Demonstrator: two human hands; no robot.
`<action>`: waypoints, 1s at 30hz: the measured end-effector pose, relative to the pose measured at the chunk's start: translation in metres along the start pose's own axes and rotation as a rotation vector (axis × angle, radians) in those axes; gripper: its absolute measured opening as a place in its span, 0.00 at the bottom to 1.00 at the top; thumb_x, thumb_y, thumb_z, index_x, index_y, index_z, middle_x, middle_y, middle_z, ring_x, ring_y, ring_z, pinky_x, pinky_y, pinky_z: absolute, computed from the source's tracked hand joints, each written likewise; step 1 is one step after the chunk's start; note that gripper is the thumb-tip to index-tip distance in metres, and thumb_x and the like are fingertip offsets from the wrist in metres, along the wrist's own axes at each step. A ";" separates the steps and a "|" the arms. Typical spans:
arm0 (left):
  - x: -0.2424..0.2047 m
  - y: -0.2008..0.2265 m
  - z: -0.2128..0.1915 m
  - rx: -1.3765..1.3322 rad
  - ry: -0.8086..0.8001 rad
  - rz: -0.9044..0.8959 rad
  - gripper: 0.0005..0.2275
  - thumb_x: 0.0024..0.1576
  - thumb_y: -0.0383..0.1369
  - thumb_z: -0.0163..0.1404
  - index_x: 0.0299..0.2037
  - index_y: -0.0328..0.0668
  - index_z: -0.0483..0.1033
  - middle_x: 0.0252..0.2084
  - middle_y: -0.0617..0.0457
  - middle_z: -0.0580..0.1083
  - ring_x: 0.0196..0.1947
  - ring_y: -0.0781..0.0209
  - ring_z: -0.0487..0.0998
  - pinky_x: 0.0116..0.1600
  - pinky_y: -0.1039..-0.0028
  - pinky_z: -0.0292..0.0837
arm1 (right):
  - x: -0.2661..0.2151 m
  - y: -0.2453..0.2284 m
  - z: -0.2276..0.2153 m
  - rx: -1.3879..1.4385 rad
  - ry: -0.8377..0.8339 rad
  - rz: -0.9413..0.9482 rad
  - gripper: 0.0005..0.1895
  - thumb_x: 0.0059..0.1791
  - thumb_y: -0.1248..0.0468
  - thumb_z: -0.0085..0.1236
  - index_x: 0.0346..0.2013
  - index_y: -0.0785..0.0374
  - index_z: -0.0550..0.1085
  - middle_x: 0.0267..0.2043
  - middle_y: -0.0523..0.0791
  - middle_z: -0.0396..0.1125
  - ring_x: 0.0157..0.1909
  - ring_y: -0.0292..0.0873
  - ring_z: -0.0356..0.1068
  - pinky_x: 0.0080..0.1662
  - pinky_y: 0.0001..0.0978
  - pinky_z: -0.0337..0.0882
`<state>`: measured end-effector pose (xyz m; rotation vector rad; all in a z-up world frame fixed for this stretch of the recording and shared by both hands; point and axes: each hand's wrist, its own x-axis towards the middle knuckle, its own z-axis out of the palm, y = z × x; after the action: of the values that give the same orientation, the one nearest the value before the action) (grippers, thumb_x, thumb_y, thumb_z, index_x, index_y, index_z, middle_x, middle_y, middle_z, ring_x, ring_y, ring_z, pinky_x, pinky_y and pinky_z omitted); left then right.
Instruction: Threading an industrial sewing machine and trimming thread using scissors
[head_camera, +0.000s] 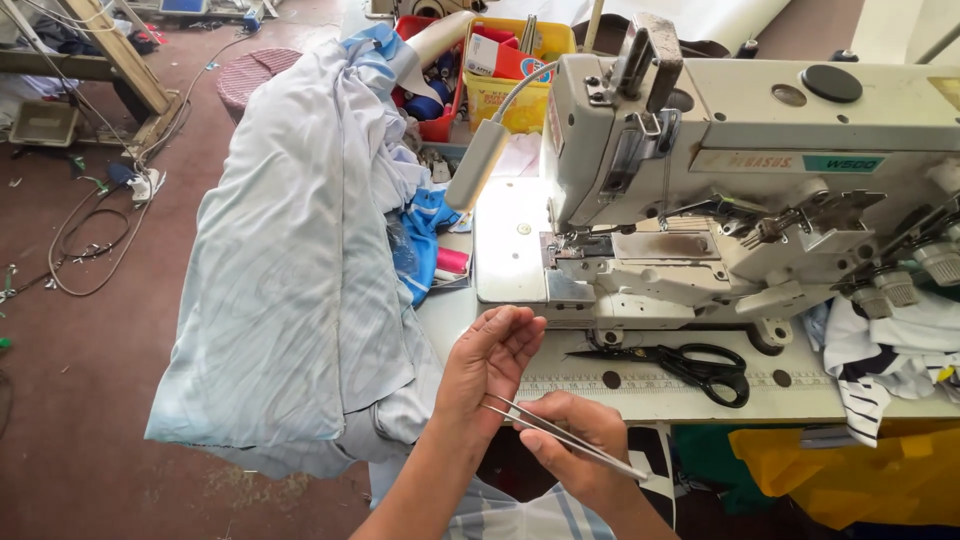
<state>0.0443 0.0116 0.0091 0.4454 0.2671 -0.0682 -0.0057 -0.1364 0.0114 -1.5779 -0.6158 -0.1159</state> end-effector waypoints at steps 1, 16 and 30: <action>0.000 0.000 0.001 0.004 0.015 -0.005 0.05 0.58 0.28 0.55 0.39 0.32 0.79 0.39 0.45 0.81 0.45 0.50 0.83 0.58 0.66 0.78 | 0.002 -0.001 0.000 -0.003 -0.011 -0.011 0.11 0.49 0.59 0.61 0.37 0.66 0.78 0.29 0.45 0.74 0.29 0.38 0.70 0.34 0.27 0.70; 0.007 -0.011 0.009 -0.080 0.017 0.036 0.06 0.59 0.27 0.55 0.42 0.30 0.80 0.44 0.41 0.80 0.46 0.52 0.82 0.41 0.73 0.78 | 0.039 0.033 0.017 -0.035 0.454 -0.109 0.11 0.52 0.61 0.55 0.42 0.66 0.77 0.38 0.46 0.75 0.39 0.39 0.76 0.46 0.28 0.77; 0.011 -0.014 0.007 -0.050 -0.012 0.056 0.07 0.59 0.28 0.55 0.42 0.31 0.80 0.42 0.37 0.80 0.36 0.58 0.81 0.45 0.76 0.77 | 0.046 0.040 0.020 -0.128 0.465 -0.159 0.09 0.53 0.65 0.54 0.41 0.67 0.77 0.32 0.41 0.68 0.32 0.34 0.66 0.40 0.24 0.70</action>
<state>0.0545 -0.0040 0.0064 0.4029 0.2438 -0.0091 0.0455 -0.1019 -0.0067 -1.5507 -0.3703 -0.6334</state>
